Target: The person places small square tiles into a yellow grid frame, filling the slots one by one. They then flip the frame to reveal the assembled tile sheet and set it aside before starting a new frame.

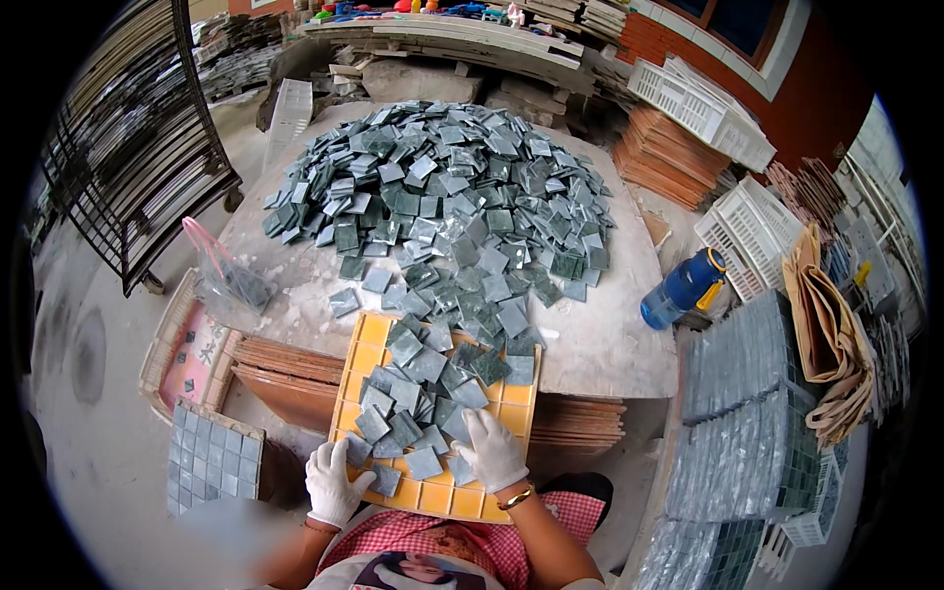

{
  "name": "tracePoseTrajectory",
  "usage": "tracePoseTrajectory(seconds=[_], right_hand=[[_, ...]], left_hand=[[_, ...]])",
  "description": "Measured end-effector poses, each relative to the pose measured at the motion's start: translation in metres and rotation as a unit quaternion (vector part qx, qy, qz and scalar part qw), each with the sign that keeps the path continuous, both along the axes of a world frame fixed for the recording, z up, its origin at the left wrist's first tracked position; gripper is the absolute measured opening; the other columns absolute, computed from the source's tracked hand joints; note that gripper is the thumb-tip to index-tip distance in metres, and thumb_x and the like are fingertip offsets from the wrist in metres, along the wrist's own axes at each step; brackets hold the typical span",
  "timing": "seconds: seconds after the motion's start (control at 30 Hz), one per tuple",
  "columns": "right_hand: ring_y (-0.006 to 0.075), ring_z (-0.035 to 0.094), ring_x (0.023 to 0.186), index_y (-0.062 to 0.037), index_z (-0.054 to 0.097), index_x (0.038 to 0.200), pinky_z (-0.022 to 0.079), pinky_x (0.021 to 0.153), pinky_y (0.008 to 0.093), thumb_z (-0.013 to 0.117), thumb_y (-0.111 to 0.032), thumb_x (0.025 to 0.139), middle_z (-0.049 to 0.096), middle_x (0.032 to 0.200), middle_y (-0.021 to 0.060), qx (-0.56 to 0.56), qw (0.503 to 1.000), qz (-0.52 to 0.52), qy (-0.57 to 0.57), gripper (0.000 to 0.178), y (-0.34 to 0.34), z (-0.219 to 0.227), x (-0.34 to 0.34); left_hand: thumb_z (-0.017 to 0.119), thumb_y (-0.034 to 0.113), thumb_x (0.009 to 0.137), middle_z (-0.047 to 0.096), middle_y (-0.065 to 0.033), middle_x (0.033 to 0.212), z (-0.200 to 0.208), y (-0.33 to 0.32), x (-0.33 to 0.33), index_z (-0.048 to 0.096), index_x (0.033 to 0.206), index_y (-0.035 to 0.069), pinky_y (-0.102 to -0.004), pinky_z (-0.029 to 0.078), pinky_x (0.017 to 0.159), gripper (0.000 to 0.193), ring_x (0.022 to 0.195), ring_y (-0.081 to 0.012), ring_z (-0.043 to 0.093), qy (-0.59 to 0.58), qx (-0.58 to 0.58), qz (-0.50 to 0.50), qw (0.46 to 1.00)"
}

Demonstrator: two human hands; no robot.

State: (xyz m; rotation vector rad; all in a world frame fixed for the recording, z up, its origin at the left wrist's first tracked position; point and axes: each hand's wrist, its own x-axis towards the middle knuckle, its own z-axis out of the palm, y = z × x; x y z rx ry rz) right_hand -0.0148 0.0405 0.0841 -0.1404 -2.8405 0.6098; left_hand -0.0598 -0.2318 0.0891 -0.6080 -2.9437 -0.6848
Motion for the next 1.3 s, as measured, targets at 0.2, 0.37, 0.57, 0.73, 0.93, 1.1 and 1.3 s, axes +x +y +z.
tracePoseTrajectory(seconds=[0.2,0.37,0.57,0.73,0.93,1.1,1.3], right_hand=[[0.0258,0.067,0.071,0.0001,0.062,0.106,0.052,0.064,0.0342,0.057,-0.014,0.088,0.068,0.089,0.0136,-0.330,0.933,-0.125,-0.071,0.023,0.028,0.028,0.024],[0.0251,0.066,0.076,-0.0009,0.064,0.103,0.052,0.069,0.0330,0.061,-0.011,0.086,0.067,0.088,0.0127,-0.362,0.907,-0.118,-0.179,0.021,0.042,0.030,0.066],[0.0331,0.060,0.097,-0.0010,0.060,0.111,0.050,0.084,0.0382,0.073,-0.015,0.074,0.056,0.112,0.0154,-0.161,0.982,-0.031,-0.091,0.041,0.036,0.019,0.090],[0.0334,0.057,0.102,0.0004,0.056,0.116,0.049,0.088,0.0391,0.079,-0.016,0.067,0.050,0.119,0.0160,-0.100,0.988,-0.023,-0.114,0.057,0.034,0.012,0.093],[0.0344,0.056,0.102,-0.0023,0.053,0.117,0.049,0.088,0.0402,0.076,-0.014,0.070,0.049,0.114,0.0151,-0.174,0.974,-0.061,-0.134,0.054,0.030,0.020,0.102],[0.0318,0.057,0.101,-0.0028,0.055,0.118,0.050,0.085,0.0397,0.076,-0.021,0.073,0.050,0.116,0.0149,-0.140,0.975,-0.008,-0.175,0.053,0.018,0.018,0.125],[0.0305,0.058,0.100,-0.0028,0.059,0.115,0.049,0.085,0.0389,0.076,-0.022,0.073,0.052,0.115,0.0137,-0.094,0.982,-0.011,-0.165,0.049,0.005,0.018,0.124]], left_hand=[[0.080,0.024,0.061,0.054,-0.0121,0.110,-0.006,-0.009,-0.013,0.051,0.117,0.005,-0.0435,0.043,0.085,0.065,0.098,-0.0330,0.052,0.022,0.006,-0.016,1.000],[0.074,0.016,0.063,0.054,-0.0123,0.108,-0.005,-0.011,-0.020,0.052,0.114,0.005,-0.0439,0.044,0.085,0.057,0.099,-0.0333,0.052,0.001,0.007,-0.047,0.999],[0.069,0.008,0.063,0.052,-0.0139,0.111,0.008,-0.028,-0.027,0.051,0.116,0.004,-0.0443,0.046,0.084,0.056,0.099,-0.0355,0.051,-0.039,0.018,-0.118,0.992],[0.076,0.011,0.061,0.050,-0.0147,0.114,0.009,-0.032,-0.026,0.051,0.115,0.004,-0.0438,0.046,0.085,0.060,0.100,-0.0360,0.051,-0.034,0.030,-0.121,0.992],[0.076,0.011,0.059,0.052,-0.0159,0.110,0.002,-0.040,-0.035,0.055,0.111,0.003,-0.0425,0.046,0.086,0.056,0.101,-0.0357,0.053,-0.050,0.038,-0.152,0.986],[0.078,0.012,0.061,0.053,-0.0153,0.109,0.005,-0.065,-0.027,0.056,0.112,0.003,-0.0407,0.048,0.084,0.056,0.098,-0.0345,0.055,-0.073,0.021,-0.214,0.974],[0.078,0.011,0.060,0.053,-0.0158,0.111,0.000,-0.072,-0.020,0.057,0.114,0.003,-0.0407,0.048,0.085,0.059,0.100,-0.0344,0.055,-0.065,0.030,-0.222,0.972]])
